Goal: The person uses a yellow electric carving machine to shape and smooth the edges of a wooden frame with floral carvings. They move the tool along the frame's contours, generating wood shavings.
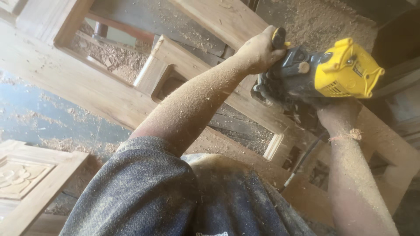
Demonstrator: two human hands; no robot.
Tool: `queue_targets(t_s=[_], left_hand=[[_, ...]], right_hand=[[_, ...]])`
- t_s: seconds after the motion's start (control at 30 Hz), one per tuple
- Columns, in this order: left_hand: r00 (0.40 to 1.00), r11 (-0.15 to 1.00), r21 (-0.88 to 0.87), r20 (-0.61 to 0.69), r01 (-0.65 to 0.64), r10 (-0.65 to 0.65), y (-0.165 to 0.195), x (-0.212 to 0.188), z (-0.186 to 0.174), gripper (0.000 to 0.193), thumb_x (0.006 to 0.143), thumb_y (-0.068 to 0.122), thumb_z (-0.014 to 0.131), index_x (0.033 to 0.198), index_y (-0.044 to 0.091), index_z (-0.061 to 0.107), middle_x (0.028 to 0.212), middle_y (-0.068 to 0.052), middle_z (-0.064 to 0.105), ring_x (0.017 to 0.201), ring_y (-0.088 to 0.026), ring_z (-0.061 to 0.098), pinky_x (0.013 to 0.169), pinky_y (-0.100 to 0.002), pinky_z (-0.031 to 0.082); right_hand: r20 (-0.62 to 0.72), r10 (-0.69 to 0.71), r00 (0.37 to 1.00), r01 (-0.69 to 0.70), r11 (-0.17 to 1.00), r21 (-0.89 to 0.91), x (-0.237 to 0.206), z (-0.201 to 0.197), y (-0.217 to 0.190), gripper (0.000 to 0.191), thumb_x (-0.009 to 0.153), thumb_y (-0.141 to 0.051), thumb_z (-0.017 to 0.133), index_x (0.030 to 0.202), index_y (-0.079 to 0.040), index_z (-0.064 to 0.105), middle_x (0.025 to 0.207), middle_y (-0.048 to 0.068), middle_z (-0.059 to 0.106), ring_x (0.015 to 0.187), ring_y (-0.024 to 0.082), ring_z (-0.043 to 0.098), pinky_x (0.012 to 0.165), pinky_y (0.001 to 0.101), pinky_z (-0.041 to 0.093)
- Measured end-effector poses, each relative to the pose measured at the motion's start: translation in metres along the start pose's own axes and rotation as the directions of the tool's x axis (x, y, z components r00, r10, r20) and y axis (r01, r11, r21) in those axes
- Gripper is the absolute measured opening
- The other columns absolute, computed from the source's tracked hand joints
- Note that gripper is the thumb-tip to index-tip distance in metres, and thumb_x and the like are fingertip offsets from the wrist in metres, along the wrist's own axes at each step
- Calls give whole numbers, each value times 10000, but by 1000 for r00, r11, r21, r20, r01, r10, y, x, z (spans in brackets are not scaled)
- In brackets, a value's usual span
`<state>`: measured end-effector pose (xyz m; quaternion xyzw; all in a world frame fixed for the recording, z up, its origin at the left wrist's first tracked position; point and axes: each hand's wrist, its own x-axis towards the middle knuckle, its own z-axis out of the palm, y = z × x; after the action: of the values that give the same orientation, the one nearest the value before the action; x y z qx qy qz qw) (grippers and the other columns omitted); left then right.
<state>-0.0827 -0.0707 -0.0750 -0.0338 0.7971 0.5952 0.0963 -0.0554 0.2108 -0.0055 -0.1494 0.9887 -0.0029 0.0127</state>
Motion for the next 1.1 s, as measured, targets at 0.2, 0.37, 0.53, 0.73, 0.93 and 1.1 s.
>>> queue_targets(t_s=[0.2,0.37,0.53,0.73,0.93,1.1], left_hand=[[1000,999,38,-2,-8,8,0,0,-2,490,925,377,694,1292,111,509,1156,-123,726,1133,-273,697,1011,-426,533],[998,997,42,-10,-60,60,-5,-17,-4,506,924,383,687,1315,108,522,1177,-130,729,1151,-281,695,1007,-426,545],[992,995,46,93,83,-87,-4,-39,-4,524,974,444,635,1343,96,499,1210,-125,716,1156,-262,704,1005,-446,573],[994,996,-58,97,65,-59,-5,-68,-8,552,905,391,658,1365,126,507,1206,-123,722,1124,-268,705,968,-447,569],[996,996,30,-1,-86,86,-13,-70,-7,559,869,428,729,1281,77,590,1136,-150,755,1094,-293,728,954,-406,574],[996,996,-19,16,-93,93,-22,-64,-4,547,867,379,706,1307,85,567,1112,-137,765,1061,-266,742,938,-395,588]], right_hand=[[128,213,969,-220,975,42,-6,0,5,611,813,-491,870,1233,-75,718,1186,175,729,1141,342,668,980,448,499],[104,128,986,-126,992,-24,-17,3,-3,509,970,-413,752,1350,-89,654,1229,164,717,1107,351,679,923,458,520],[168,229,959,-241,969,52,-48,-9,-26,494,946,-363,724,1369,-126,625,1292,108,704,1149,292,673,969,428,524],[206,210,956,-228,971,69,-74,-20,-51,501,1002,-326,636,1467,-146,585,1389,127,657,1209,319,647,990,464,513],[223,272,936,-268,962,-48,-83,-11,-45,598,968,-421,652,1475,-121,550,1413,171,620,1238,354,611,1034,494,481],[252,307,918,-305,951,-50,-85,-4,-38,683,989,-541,644,1507,-108,541,1387,184,644,1228,350,631,1064,495,478]])
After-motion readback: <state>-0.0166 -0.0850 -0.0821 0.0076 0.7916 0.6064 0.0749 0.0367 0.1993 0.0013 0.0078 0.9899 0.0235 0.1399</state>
